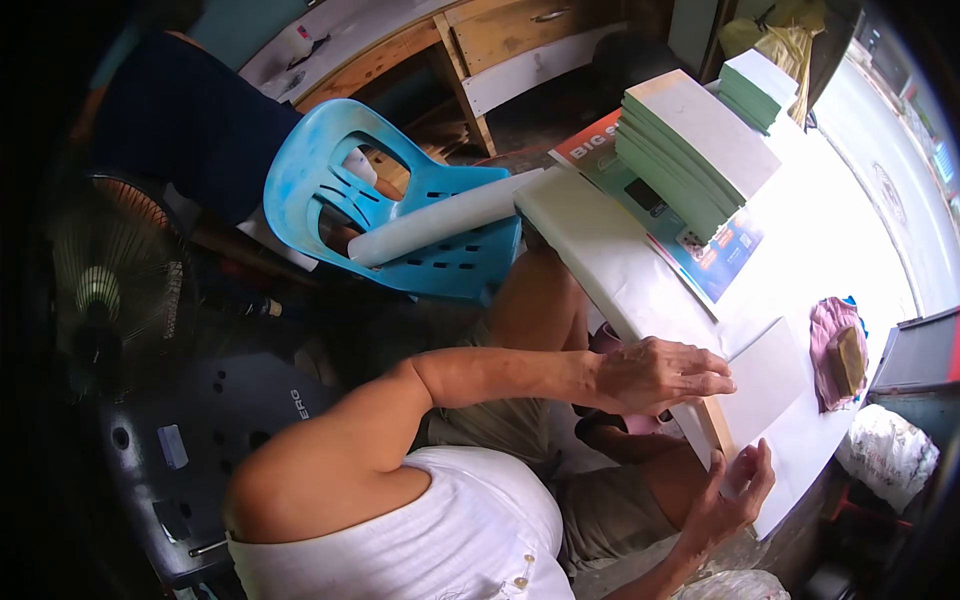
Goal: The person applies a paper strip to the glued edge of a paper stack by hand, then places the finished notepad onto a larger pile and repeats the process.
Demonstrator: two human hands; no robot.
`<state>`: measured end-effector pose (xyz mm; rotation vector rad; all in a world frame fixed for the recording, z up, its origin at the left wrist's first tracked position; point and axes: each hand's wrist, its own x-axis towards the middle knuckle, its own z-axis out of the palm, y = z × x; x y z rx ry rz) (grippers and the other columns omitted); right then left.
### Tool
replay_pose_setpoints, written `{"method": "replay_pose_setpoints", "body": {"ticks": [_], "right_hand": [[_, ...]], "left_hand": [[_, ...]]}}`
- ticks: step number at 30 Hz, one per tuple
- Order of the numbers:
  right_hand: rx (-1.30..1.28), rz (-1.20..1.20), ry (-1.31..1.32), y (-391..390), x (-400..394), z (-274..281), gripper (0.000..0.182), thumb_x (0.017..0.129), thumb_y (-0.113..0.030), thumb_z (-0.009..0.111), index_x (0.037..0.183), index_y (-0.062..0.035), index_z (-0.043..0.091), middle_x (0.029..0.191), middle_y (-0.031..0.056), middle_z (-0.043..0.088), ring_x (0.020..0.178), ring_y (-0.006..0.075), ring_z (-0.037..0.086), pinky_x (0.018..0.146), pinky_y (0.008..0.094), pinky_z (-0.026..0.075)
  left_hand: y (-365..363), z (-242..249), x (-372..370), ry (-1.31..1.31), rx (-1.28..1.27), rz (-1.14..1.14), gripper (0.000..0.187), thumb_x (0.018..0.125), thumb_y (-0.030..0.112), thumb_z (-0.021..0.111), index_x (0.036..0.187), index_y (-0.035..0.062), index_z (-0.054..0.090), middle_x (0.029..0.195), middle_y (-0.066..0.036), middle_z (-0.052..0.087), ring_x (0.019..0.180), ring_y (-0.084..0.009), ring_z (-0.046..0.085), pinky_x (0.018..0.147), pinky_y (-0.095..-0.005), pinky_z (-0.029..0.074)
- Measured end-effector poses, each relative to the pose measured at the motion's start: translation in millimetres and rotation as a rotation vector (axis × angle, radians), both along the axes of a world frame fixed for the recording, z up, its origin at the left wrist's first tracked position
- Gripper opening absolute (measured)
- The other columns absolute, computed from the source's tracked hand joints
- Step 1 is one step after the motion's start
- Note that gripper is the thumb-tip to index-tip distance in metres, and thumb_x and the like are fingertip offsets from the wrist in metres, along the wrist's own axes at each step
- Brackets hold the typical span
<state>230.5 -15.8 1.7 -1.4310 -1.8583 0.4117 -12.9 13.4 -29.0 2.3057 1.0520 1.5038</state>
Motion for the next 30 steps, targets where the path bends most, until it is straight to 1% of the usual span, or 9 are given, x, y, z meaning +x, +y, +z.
{"method": "replay_pose_setpoints", "body": {"ticks": [5, 8, 14, 15, 21, 24, 25, 29, 30], "right_hand": [[-0.061, -0.045, 0.101, 3, 5, -6, 0.049, 0.085, -0.006, 0.078, 0.131, -0.0015, 0.062, 0.116, 0.0149, 0.067, 0.102, 0.0268, 0.067, 0.091, 0.0398, 0.055], [0.074, 0.002, -0.049, -12, -16, 11, 0.049, 0.083, -0.004, 0.077, 0.131, -0.0018, 0.062, 0.115, 0.0163, 0.067, 0.099, 0.0294, 0.067, 0.086, 0.0413, 0.056], [0.385, 0.156, -0.289, -29, -23, -5, 0.039, 0.082, -0.004, 0.075, 0.120, -0.0016, 0.067, 0.106, 0.0161, 0.069, 0.090, 0.0335, 0.067, 0.080, 0.0444, 0.053], [0.425, 0.160, -0.351, -29, -22, -5, 0.025, 0.089, -0.011, 0.071, 0.112, -0.0008, 0.071, 0.104, 0.0167, 0.069, 0.091, 0.0340, 0.066, 0.080, 0.0446, 0.053], [0.681, 0.269, -0.477, -19, -23, 23, 0.044, 0.100, -0.038, 0.057, 0.111, 0.0023, 0.071, 0.104, 0.0161, 0.069, 0.091, 0.0352, 0.066, 0.081, 0.0457, 0.054], [0.754, 0.245, -0.436, -16, -24, 35, 0.044, 0.100, -0.037, 0.057, 0.109, 0.0031, 0.071, 0.106, 0.0163, 0.069, 0.091, 0.0351, 0.066, 0.082, 0.0462, 0.054], [0.745, 0.251, -0.356, -15, -30, 53, 0.031, 0.085, -0.009, 0.076, 0.113, 0.0023, 0.070, 0.101, 0.0151, 0.070, 0.089, 0.0324, 0.067, 0.078, 0.0435, 0.056], [0.391, 0.204, -0.042, 6, -41, 68, 0.048, 0.081, -0.001, 0.078, 0.127, 0.0003, 0.064, 0.106, 0.0180, 0.071, 0.095, 0.0347, 0.070, 0.081, 0.0442, 0.056], [0.367, 0.278, 0.000, 20, -33, 59, 0.040, 0.083, 0.000, 0.076, 0.122, -0.0002, 0.065, 0.103, 0.0180, 0.072, 0.089, 0.0327, 0.072, 0.078, 0.0416, 0.056]], "left_hand": [[-4, 0, -4, 0.035, 0.002, -0.064, 0.059, 0.077, -0.005, 0.070, 0.134, 0.0057, 0.058, 0.126, -0.011, 0.065, 0.111, -0.0279, 0.068, 0.088, -0.0363, 0.062], [-18, 0, 2, 0.025, 0.072, 0.019, 0.061, 0.076, -0.009, 0.068, 0.135, 0.0063, 0.058, 0.127, -0.011, 0.065, 0.111, -0.0272, 0.069, 0.089, -0.0349, 0.062], [-50, 11, -19, -0.030, 0.035, 0.185, 0.049, 0.083, 0.002, 0.076, 0.130, 0.0063, 0.061, 0.119, -0.013, 0.068, 0.102, -0.0257, 0.071, 0.083, -0.0367, 0.063], [-50, 16, -17, 0.020, 0.080, 0.172, 0.048, 0.084, 0.004, 0.075, 0.130, 0.0066, 0.061, 0.118, -0.012, 0.068, 0.102, -0.0250, 0.071, 0.085, -0.0378, 0.062], [-38, 36, 8, 0.342, 0.379, 0.067, 0.040, 0.092, 0.019, 0.067, 0.130, 0.0082, 0.061, 0.111, -0.010, 0.069, 0.102, -0.0217, 0.070, 0.091, -0.0401, 0.060], [-28, 54, 10, 0.252, 0.364, -0.034, 0.040, 0.090, 0.017, 0.068, 0.128, 0.0074, 0.063, 0.104, -0.009, 0.071, 0.097, -0.0214, 0.072, 0.089, -0.0365, 0.061], [-25, 66, 8, 0.178, 0.357, -0.070, 0.041, 0.085, 0.010, 0.071, 0.125, 0.0066, 0.065, 0.097, -0.007, 0.071, 0.089, -0.0210, 0.072, 0.084, -0.0335, 0.062], [-14, 123, -16, -0.013, 0.054, -0.213, 0.042, 0.083, 0.001, 0.076, 0.123, 0.0085, 0.068, 0.098, -0.008, 0.074, 0.085, -0.0195, 0.075, 0.078, -0.0322, 0.063], [-2, 134, -21, -0.144, 0.030, -0.259, 0.043, 0.083, -0.001, 0.077, 0.124, 0.0104, 0.068, 0.099, -0.007, 0.076, 0.086, -0.0187, 0.076, 0.077, -0.0313, 0.063]]}}
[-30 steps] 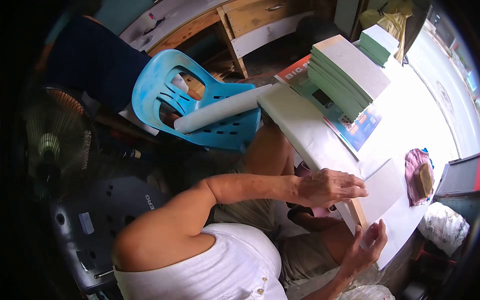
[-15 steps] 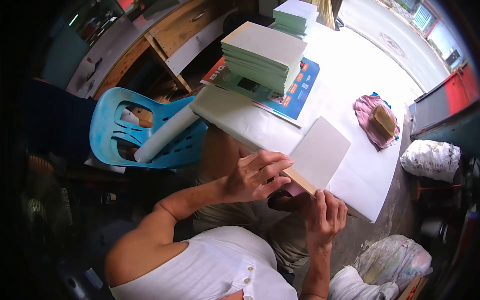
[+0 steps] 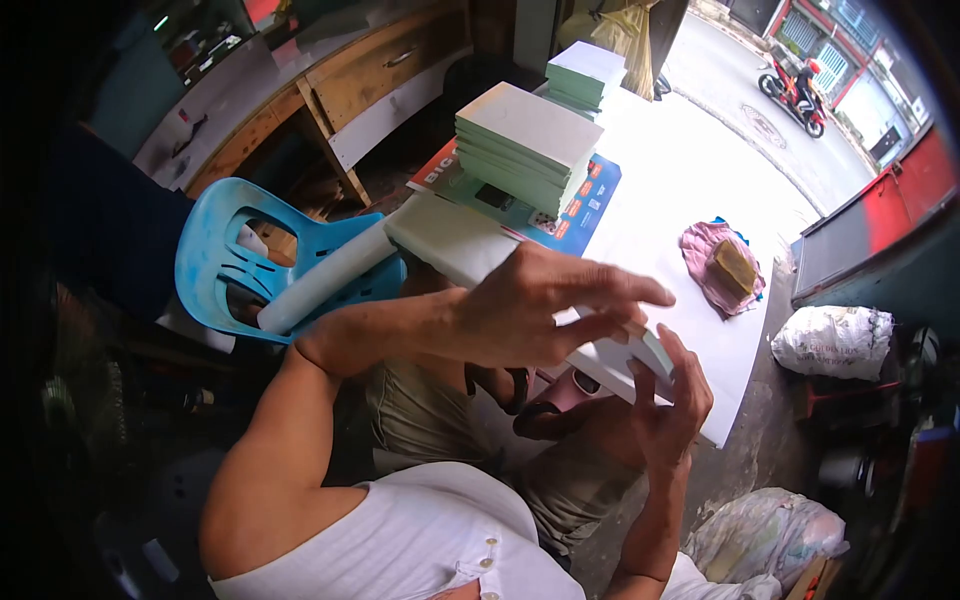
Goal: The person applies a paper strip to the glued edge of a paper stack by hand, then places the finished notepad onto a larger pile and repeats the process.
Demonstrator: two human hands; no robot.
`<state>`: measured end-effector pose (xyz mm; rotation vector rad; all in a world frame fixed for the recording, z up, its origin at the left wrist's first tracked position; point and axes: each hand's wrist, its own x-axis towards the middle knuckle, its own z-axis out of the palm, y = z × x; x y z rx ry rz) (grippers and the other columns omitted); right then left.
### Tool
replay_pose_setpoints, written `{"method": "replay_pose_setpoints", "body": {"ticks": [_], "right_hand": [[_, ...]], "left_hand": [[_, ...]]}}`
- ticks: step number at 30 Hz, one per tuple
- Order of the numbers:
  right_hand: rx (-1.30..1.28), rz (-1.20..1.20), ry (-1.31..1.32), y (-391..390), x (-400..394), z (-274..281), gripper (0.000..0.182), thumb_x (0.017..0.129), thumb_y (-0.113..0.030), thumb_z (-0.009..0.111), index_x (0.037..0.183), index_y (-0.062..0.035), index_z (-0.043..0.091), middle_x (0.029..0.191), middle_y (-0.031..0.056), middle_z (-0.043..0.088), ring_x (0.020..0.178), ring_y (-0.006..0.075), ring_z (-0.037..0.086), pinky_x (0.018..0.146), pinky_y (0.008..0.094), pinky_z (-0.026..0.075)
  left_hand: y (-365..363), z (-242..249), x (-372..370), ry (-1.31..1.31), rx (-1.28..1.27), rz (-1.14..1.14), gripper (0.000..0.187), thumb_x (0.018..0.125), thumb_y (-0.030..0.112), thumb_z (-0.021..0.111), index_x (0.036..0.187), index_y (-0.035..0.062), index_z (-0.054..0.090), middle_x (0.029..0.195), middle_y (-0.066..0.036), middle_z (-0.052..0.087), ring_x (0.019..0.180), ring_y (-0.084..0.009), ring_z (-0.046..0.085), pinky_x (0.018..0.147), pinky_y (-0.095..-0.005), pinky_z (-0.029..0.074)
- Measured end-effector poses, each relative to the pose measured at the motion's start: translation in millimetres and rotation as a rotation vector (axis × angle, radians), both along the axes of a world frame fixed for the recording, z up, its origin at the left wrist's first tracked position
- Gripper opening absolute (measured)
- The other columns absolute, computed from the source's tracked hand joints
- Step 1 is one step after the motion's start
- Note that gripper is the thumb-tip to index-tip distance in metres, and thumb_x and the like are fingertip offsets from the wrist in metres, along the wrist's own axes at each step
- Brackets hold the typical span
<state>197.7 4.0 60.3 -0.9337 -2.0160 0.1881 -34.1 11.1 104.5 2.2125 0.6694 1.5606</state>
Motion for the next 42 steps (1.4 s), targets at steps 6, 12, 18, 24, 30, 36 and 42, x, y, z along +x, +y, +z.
{"method": "replay_pose_setpoints", "body": {"ticks": [6, 12, 18, 24, 30, 36, 42], "right_hand": [[0.168, -0.055, -0.014, 85, -46, 73, 0.014, 0.097, -0.007, 0.065, 0.109, -0.0033, 0.070, 0.094, 0.0180, 0.073, 0.078, 0.0327, 0.073, 0.070, 0.0417, 0.056], [0.680, -0.107, -0.164, 159, -135, 115, 0.036, 0.088, 0.001, 0.064, 0.124, -0.0026, 0.067, 0.114, 0.0142, 0.071, 0.107, 0.0289, 0.066, 0.092, 0.0421, 0.054], [0.275, 0.116, -0.412, 127, -160, 10, 0.088, 0.080, -0.011, 0.080, 0.154, -0.0030, 0.032, 0.146, 0.0221, 0.045, 0.137, 0.0388, 0.045, 0.114, 0.0588, 0.035], [0.342, 0.089, -0.193, 95, -84, -5, 0.048, 0.081, -0.010, 0.079, 0.124, -0.0019, 0.060, 0.123, 0.0176, 0.061, 0.116, 0.0341, 0.058, 0.099, 0.0479, 0.047], [0.336, 0.010, -0.305, 133, -9, -37, 0.009, 0.088, -0.011, 0.073, 0.090, -0.0079, 0.065, 0.073, 0.0057, 0.065, 0.064, 0.0213, 0.064, 0.057, 0.0369, 0.049], [0.292, -0.049, -0.301, 140, 5, -54, 0.018, 0.093, -0.018, 0.071, 0.082, -0.0076, 0.063, 0.072, 0.0063, 0.064, 0.063, 0.0205, 0.063, 0.054, 0.0365, 0.048], [0.274, 0.000, -0.271, 145, 3, -59, 0.024, 0.094, -0.023, 0.071, 0.078, -0.0073, 0.062, 0.070, 0.0068, 0.064, 0.064, 0.0221, 0.064, 0.055, 0.0373, 0.050]], "left_hand": [[77, 76, -65, 0.181, 0.220, 0.292, 0.041, 0.084, 0.013, 0.081, 0.123, 0.0168, 0.070, 0.101, -0.004, 0.078, 0.093, -0.0192, 0.076, 0.087, -0.0360, 0.061], [116, 105, -157, 0.282, 0.104, 0.502, 0.039, 0.086, 0.013, 0.079, 0.124, 0.0168, 0.070, 0.113, -0.003, 0.076, 0.114, -0.0197, 0.069, 0.103, -0.0474, 0.052], [102, 25, -233, 0.603, -0.434, 0.395, 0.073, 0.082, 0.016, 0.079, 0.149, 0.0163, 0.049, 0.151, -0.008, 0.052, 0.137, -0.0294, 0.052, 0.112, -0.0583, 0.042], [98, 48, -224, 0.489, -0.355, 0.550, 0.064, 0.086, 0.026, 0.080, 0.144, 0.0156, 0.055, 0.147, -0.008, 0.057, 0.135, -0.0273, 0.054, 0.111, -0.0542, 0.042], [224, 71, -177, 0.627, -0.061, 0.699, 0.060, 0.085, 0.041, 0.080, 0.134, 0.0099, 0.064, 0.134, -0.014, 0.066, 0.123, -0.0315, 0.064, 0.106, -0.0440, 0.050], [349, 38, -131, 0.842, -0.418, 0.912, 0.112, 0.065, 0.079, 0.078, 0.143, 0.0033, 0.054, 0.143, -0.022, 0.057, 0.137, -0.0363, 0.051, 0.115, -0.0463, 0.042], [396, 19, -120, 0.877, -0.737, 0.979, 0.140, 0.050, 0.082, 0.083, 0.153, -0.0027, 0.037, 0.156, -0.023, 0.042, 0.146, -0.0357, 0.039, 0.121, -0.0434, 0.035]]}}
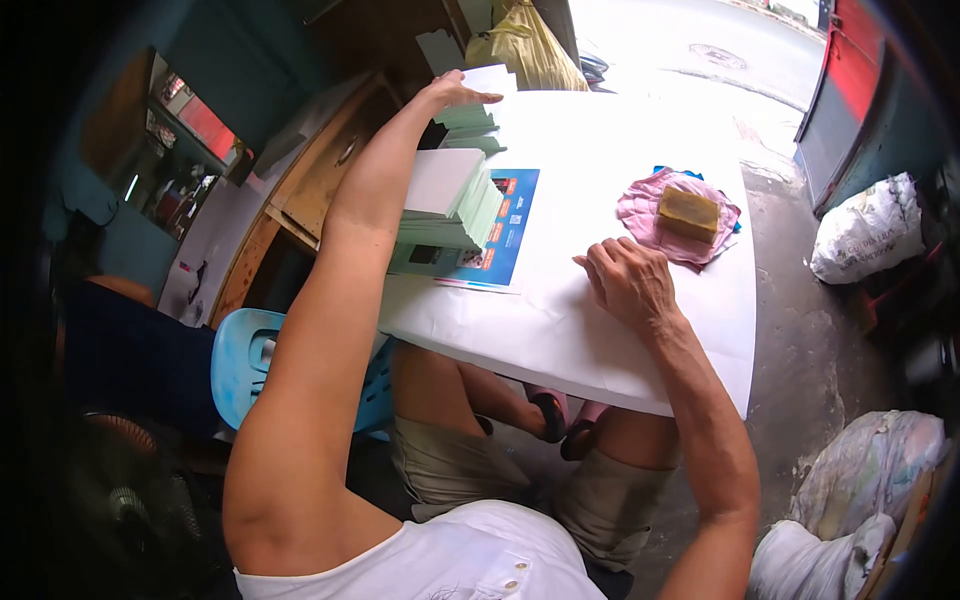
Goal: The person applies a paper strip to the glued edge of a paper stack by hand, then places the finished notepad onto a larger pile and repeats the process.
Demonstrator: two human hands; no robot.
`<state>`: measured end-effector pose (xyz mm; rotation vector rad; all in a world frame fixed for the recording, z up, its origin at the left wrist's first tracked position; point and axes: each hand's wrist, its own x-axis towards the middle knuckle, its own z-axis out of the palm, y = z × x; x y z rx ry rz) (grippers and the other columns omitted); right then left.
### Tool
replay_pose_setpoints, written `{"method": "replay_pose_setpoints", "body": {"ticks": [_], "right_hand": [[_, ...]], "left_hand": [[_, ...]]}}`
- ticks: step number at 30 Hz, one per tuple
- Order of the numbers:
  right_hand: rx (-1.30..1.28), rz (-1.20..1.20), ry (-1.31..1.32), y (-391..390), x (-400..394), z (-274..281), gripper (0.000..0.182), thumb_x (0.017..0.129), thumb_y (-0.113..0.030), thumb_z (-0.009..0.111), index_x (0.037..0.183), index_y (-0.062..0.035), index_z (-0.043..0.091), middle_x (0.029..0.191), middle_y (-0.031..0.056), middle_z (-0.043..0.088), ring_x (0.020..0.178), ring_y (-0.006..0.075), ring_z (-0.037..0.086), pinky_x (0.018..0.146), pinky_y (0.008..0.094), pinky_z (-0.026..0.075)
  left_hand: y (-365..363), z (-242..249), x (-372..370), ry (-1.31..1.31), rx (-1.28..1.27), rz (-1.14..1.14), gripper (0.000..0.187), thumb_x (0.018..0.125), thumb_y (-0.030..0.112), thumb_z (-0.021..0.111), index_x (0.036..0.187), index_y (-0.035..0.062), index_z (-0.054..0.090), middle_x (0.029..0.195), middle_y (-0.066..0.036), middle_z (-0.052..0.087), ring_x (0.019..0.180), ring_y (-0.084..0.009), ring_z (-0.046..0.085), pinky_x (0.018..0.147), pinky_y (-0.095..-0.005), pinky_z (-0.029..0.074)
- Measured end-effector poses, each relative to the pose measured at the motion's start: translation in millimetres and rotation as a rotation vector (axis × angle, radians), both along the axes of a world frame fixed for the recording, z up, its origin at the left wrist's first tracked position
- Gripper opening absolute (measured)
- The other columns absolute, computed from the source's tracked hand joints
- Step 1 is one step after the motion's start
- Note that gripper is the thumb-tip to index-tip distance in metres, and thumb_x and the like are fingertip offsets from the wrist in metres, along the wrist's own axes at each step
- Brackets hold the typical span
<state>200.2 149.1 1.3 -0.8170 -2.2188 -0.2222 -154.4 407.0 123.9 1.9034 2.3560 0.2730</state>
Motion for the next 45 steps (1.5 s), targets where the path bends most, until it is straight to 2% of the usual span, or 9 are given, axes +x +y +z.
{"method": "replay_pose_setpoints", "body": {"ticks": [5, 12, 19, 25, 28, 30, 36, 40, 45], "right_hand": [[-0.132, -0.021, 0.028, 3, -3, 0, 0.025, 0.096, -0.023, 0.069, 0.079, -0.0070, 0.060, 0.069, 0.0083, 0.063, 0.063, 0.0244, 0.064, 0.055, 0.0396, 0.049], [-0.197, -0.031, 0.038, 5, -2, -1, 0.025, 0.096, -0.025, 0.068, 0.082, -0.0066, 0.060, 0.071, 0.0093, 0.063, 0.063, 0.0271, 0.064, 0.057, 0.0422, 0.049], [-0.220, -0.050, 0.036, 7, -2, -3, 0.028, 0.095, -0.029, 0.070, 0.082, -0.0063, 0.060, 0.072, 0.0092, 0.064, 0.064, 0.0280, 0.065, 0.058, 0.0425, 0.049], [-0.135, -0.150, 0.130, 13, 4, 3, 0.026, 0.091, -0.029, 0.076, 0.084, -0.0064, 0.064, 0.069, 0.0094, 0.066, 0.059, 0.0276, 0.066, 0.055, 0.0411, 0.050], [0.007, -0.288, 0.306, 23, 27, 15, 0.015, 0.092, -0.020, 0.074, 0.088, -0.0074, 0.068, 0.067, 0.0093, 0.068, 0.058, 0.0233, 0.068, 0.057, 0.0371, 0.053], [0.003, -0.457, 0.504, 24, 48, 19, 0.017, 0.094, -0.024, 0.072, 0.092, -0.0064, 0.071, 0.069, 0.0089, 0.071, 0.058, 0.0238, 0.069, 0.057, 0.0382, 0.054], [-0.044, -0.570, 0.672, 27, 82, 20, 0.022, 0.090, -0.029, 0.073, 0.092, -0.0074, 0.075, 0.074, 0.0126, 0.074, 0.067, 0.0300, 0.073, 0.066, 0.0394, 0.056], [-0.111, -0.533, 0.583, 22, 67, 19, 0.020, 0.091, -0.029, 0.072, 0.093, -0.0094, 0.076, 0.081, 0.0135, 0.076, 0.072, 0.0321, 0.075, 0.069, 0.0413, 0.059], [-0.374, -0.606, 0.583, 8, 53, 42, 0.008, 0.088, 0.001, 0.074, 0.091, -0.0005, 0.067, 0.093, 0.0033, 0.072, 0.070, 0.0121, 0.063, 0.066, 0.0278, 0.055]], "left_hand": [[-4, 7, -13, -0.236, -0.073, -0.006, 0.127, 0.058, 0.055, 0.093, 0.158, 0.0067, 0.031, 0.164, -0.018, 0.027, 0.149, -0.0397, 0.032, 0.111, -0.0708, 0.036], [-36, 20, -23, -0.329, -0.120, 0.051, 0.101, 0.055, 0.038, 0.090, 0.145, 0.0086, 0.052, 0.154, -0.019, 0.043, 0.138, -0.0440, 0.045, 0.104, -0.0654, 0.044], [-37, 44, -52, -0.825, -0.002, 0.020, 0.076, 0.058, 0.033, 0.090, 0.126, 0.0103, 0.065, 0.138, -0.015, 0.046, 0.134, -0.0319, 0.040, 0.090, -0.0552, 0.053], [-105, 81, -3, -0.924, 0.062, -0.462, 0.083, 0.060, 0.038, 0.092, 0.133, 0.0133, 0.061, 0.129, -0.020, 0.052, 0.119, -0.0353, 0.055, 0.093, -0.0561, 0.057], [-183, 81, 51, -0.824, 0.003, -0.753, 0.067, 0.094, 0.040, 0.071, 0.148, 0.0100, 0.045, 0.149, -0.021, 0.047, 0.138, -0.0316, 0.048, 0.110, -0.0460, 0.046], [-217, 45, 79, -0.735, 0.173, -0.847, 0.085, 0.060, 0.039, 0.091, 0.136, 0.0167, 0.060, 0.129, -0.019, 0.055, 0.121, -0.0397, 0.056, 0.101, -0.0545, 0.054], [-301, -79, 121, -0.518, -0.066, -1.248, 0.082, 0.064, 0.034, 0.080, 0.142, 0.0231, 0.054, 0.145, -0.014, 0.042, 0.142, -0.0361, 0.038, 0.121, -0.0563, 0.032], [-322, -84, 120, -0.356, 0.068, -1.172, 0.092, 0.064, 0.036, 0.080, 0.149, 0.0255, 0.047, 0.157, -0.017, 0.032, 0.147, -0.0417, 0.029, 0.120, -0.0606, 0.032], [-325, -86, 152, -0.246, 0.230, -1.194, 0.082, 0.076, 0.044, 0.084, 0.147, 0.0253, 0.050, 0.157, -0.020, 0.034, 0.142, -0.0446, 0.039, 0.116, -0.0577, 0.037]]}}
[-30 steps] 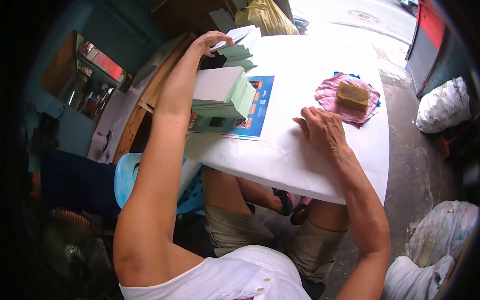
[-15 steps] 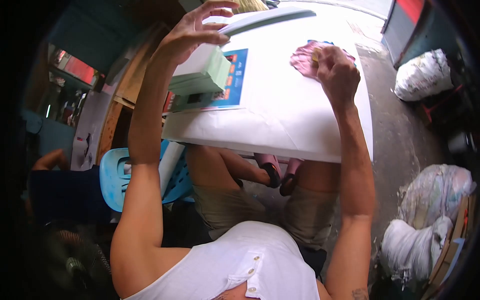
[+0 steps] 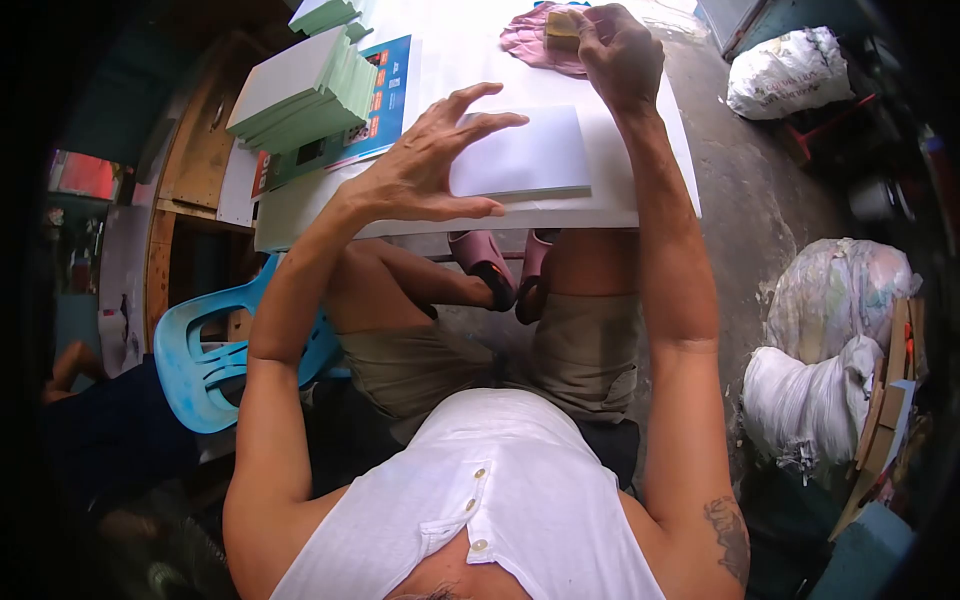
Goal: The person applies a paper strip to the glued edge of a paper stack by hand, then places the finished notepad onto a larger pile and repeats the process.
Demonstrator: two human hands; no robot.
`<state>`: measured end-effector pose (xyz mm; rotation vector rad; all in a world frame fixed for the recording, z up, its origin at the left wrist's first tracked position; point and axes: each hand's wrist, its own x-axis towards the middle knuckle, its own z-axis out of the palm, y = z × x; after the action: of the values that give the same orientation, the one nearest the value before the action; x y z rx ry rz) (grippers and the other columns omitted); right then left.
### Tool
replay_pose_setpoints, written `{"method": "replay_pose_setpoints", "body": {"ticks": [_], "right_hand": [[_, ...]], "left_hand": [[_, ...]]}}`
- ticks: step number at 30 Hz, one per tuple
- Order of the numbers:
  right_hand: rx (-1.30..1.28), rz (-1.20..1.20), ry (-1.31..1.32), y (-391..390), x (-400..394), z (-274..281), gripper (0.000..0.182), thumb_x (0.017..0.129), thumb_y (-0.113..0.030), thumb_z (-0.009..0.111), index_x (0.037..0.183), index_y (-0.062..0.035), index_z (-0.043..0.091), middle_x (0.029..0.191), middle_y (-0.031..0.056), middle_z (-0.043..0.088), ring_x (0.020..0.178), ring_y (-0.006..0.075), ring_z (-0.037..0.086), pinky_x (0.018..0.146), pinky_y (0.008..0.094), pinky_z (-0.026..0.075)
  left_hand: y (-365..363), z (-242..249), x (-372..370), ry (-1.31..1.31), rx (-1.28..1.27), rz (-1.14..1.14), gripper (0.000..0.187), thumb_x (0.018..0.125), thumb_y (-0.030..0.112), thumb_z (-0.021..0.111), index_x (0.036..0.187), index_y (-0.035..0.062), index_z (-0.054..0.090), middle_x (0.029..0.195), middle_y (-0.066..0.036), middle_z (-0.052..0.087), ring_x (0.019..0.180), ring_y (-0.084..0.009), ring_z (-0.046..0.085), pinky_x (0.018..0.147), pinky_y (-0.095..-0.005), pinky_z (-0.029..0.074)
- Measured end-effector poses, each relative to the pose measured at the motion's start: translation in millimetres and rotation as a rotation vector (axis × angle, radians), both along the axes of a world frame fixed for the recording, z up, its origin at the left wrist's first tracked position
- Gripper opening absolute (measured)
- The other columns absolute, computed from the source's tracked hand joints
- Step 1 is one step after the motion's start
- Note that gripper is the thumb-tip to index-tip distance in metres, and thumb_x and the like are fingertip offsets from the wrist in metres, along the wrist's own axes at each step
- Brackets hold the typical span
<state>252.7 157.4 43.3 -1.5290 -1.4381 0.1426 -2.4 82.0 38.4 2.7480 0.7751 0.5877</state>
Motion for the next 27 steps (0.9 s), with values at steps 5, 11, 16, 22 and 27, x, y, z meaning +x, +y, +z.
{"method": "replay_pose_setpoints", "body": {"ticks": [5, 11, 16, 22, 27], "right_hand": [[0.302, 0.154, 0.036, -16, 12, -29, 0.018, 0.091, -0.023, 0.076, 0.094, -0.0052, 0.076, 0.078, 0.0099, 0.076, 0.067, 0.0188, 0.073, 0.063, 0.0321, 0.056], [0.278, 0.181, 0.104, -104, 4, -23, 0.012, 0.090, -0.013, 0.079, 0.099, -0.0064, 0.075, 0.076, 0.0056, 0.073, 0.064, 0.0080, 0.065, 0.057, 0.0234, 0.050], [0.306, 0.155, 0.074, -152, 3, -26, 0.016, 0.086, -0.006, 0.081, 0.100, -0.0048, 0.073, 0.082, 0.0056, 0.072, 0.066, 0.0089, 0.064, 0.056, 0.0244, 0.049], [0.268, 0.327, -0.229, -182, -11, -24, 0.029, 0.079, 0.003, 0.081, 0.105, -0.0025, 0.070, 0.084, 0.0096, 0.070, 0.064, 0.0182, 0.064, 0.056, 0.0293, 0.051], [0.370, 0.517, -0.358, -182, -33, -40, 0.032, 0.074, 0.004, 0.081, 0.103, -0.0020, 0.069, 0.083, 0.0100, 0.068, 0.068, 0.0246, 0.066, 0.060, 0.0339, 0.054]], "left_hand": [[4, -16, 30, -0.035, 0.062, -0.050, 0.062, 0.080, 0.035, 0.082, 0.135, 0.0198, 0.060, 0.145, -0.017, 0.051, 0.132, -0.0388, 0.051, 0.111, -0.0502, 0.044], [19, -14, 30, -0.209, -0.153, -0.167, 0.052, 0.077, 0.034, 0.084, 0.121, 0.0108, 0.069, 0.126, -0.012, 0.064, 0.117, -0.0316, 0.063, 0.106, -0.0439, 0.048], [36, -27, 22, -0.370, -0.349, -0.170, 0.053, 0.076, 0.046, 0.085, 0.112, 0.0085, 0.075, 0.116, -0.012, 0.069, 0.113, -0.0279, 0.065, 0.102, -0.0423, 0.050], [39, -32, 17, -0.408, -0.362, -0.155, 0.056, 0.076, 0.052, 0.086, 0.111, 0.0100, 0.076, 0.116, -0.012, 0.069, 0.112, -0.0279, 0.065, 0.102, -0.0413, 0.050], [39, -38, 18, -0.477, -0.377, -0.168, 0.052, 0.078, 0.051, 0.084, 0.111, 0.0104, 0.077, 0.119, -0.012, 0.068, 0.114, -0.0276, 0.064, 0.103, -0.0411, 0.050]]}}
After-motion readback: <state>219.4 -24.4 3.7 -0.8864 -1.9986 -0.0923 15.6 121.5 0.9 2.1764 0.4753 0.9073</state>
